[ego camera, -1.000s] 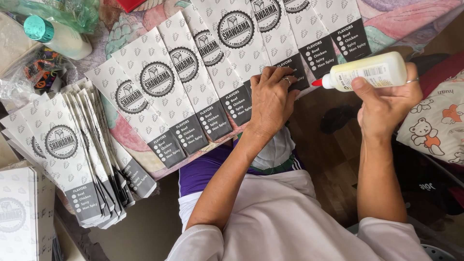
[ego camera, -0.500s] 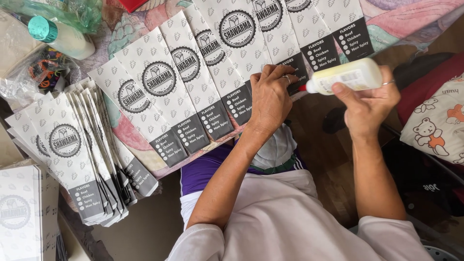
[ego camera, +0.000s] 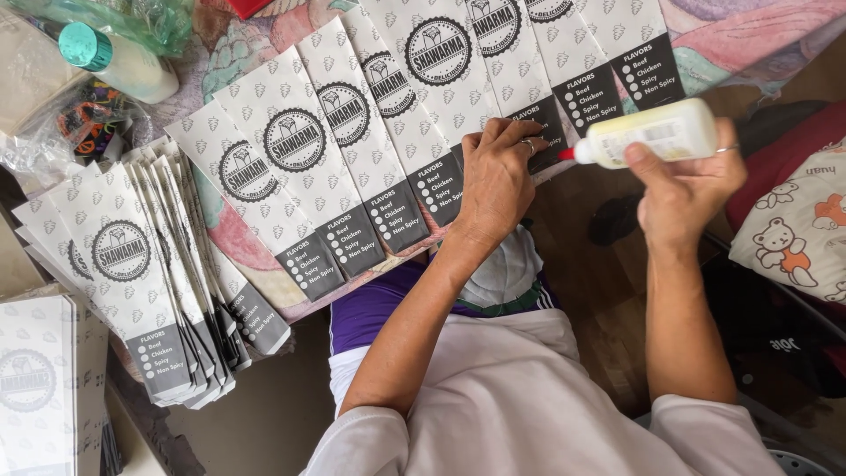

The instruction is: Applying glue to the edges of paper shawarma sleeves and folding them to assemble the packaging.

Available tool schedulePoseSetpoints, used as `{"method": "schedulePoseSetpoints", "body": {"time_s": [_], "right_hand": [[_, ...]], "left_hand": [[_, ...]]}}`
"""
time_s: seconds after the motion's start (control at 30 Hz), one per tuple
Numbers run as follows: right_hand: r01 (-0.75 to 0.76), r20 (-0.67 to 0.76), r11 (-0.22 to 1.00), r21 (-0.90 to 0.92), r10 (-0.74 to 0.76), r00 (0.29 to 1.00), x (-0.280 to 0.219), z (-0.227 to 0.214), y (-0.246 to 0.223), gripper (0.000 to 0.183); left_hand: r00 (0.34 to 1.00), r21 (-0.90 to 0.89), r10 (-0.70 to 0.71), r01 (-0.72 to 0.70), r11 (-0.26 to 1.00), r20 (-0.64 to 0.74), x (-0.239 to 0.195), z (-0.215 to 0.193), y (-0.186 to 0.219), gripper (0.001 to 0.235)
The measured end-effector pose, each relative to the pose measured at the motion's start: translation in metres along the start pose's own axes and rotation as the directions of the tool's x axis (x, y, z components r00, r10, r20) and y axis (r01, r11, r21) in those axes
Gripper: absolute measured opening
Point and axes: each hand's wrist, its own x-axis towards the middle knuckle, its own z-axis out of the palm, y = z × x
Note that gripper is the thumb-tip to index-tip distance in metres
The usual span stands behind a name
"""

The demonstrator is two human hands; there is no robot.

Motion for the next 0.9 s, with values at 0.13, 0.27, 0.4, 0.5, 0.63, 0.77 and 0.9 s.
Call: {"method": "schedulePoseSetpoints", "body": {"time_s": [0.13, 0.27, 0.4, 0.5, 0.63, 0.77, 0.9], "right_hand": [[0.008, -0.081, 1.000, 0.025, -0.006, 0.997, 0.007, -0.015, -0.008, 0.042], [-0.012, -0.025, 0.996, 0.083, 0.014, 1.000, -0.001, -0.002, -0.015, 0.041], [-0.083, 0.015, 0.994, 0.067, 0.082, 0.997, -0.013, 0.030, -0.017, 0.043], [-0.116, 0.074, 0.993, 0.010, 0.115, 0.991, -0.017, 0.036, -0.021, 0.043], [-0.117, 0.121, 0.992, -0.049, 0.122, 0.985, -0.019, 0.037, -0.022, 0.044], [-0.080, 0.085, 0.997, 0.007, 0.079, 0.993, -0.018, 0.040, -0.024, 0.042], [-0.070, 0.076, 0.997, 0.033, 0.068, 0.995, -0.014, 0.038, -0.027, 0.041]], "left_hand": [[0.998, -0.121, 0.024, -0.017, 0.992, 0.059, -0.002, -0.024, -0.003, 0.049], [0.997, -0.024, -0.009, 0.007, 1.000, -0.075, -0.010, -0.056, -0.005, 0.010], [0.997, 0.129, -0.052, 0.044, 0.991, 0.058, -0.032, -0.059, -0.013, 0.012], [0.997, 0.110, -0.049, 0.041, 0.993, 0.066, -0.038, -0.060, -0.011, 0.027], [0.997, 0.116, -0.041, 0.032, 0.993, 0.072, -0.039, -0.064, -0.011, 0.033], [0.998, 0.070, -0.068, 0.068, 0.995, -0.003, -0.039, -0.060, -0.012, 0.012], [0.996, 0.054, -0.087, 0.086, 0.995, 0.026, -0.040, -0.056, -0.017, 0.010]]}}
